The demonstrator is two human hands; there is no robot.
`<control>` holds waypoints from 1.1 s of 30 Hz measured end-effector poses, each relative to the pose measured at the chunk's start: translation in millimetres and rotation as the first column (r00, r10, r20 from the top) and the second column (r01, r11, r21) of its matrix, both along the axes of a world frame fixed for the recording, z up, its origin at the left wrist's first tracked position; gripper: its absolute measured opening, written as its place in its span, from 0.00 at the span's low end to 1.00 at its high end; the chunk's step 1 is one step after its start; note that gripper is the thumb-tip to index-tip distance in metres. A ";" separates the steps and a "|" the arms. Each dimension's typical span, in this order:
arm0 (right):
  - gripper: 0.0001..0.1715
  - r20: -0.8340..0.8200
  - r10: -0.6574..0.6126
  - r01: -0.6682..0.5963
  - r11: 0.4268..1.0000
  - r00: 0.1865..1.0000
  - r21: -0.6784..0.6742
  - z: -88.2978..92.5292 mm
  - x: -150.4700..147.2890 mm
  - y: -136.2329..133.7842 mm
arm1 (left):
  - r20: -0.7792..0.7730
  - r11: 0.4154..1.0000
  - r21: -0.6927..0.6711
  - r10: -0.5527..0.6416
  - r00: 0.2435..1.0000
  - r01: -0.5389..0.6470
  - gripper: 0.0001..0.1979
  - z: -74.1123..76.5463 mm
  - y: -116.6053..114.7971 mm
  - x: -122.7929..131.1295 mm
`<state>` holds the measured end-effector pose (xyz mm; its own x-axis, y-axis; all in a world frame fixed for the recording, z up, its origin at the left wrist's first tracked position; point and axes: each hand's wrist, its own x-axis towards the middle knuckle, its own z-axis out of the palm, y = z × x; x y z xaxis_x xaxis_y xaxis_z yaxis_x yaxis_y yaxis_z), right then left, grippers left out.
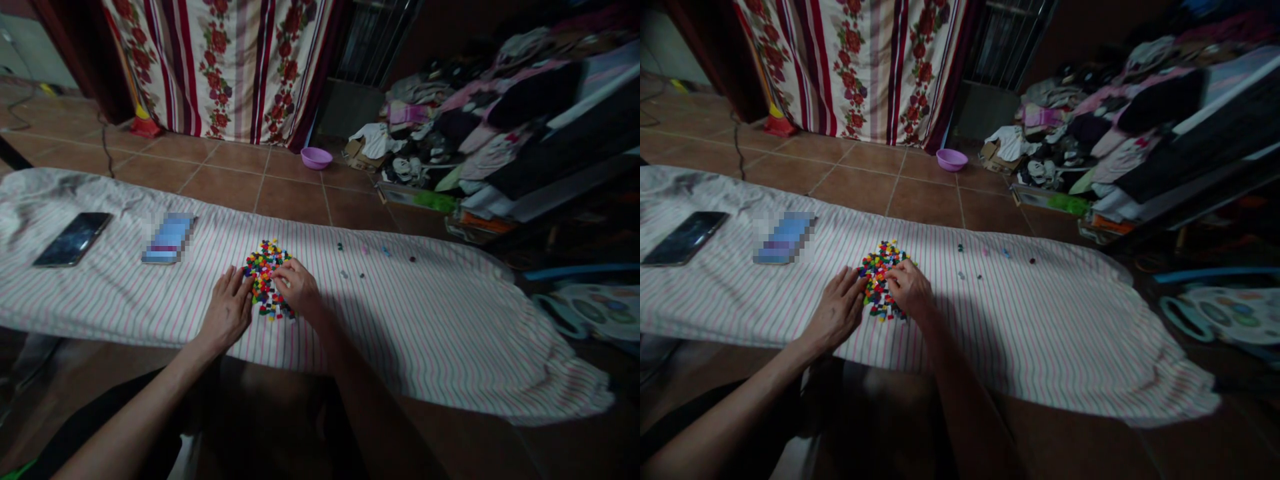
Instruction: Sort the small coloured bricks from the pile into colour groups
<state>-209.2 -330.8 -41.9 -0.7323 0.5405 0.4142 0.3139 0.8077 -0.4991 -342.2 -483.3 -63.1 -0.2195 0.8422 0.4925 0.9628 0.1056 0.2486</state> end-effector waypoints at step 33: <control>0.08 0.145 -0.009 0.012 1.000 0.989 -0.020 -2.9 -8.5 -2.7 | 0.076 0.999 0.013 -0.050 0.996 0.049 0.18 1.0 4.5 3.3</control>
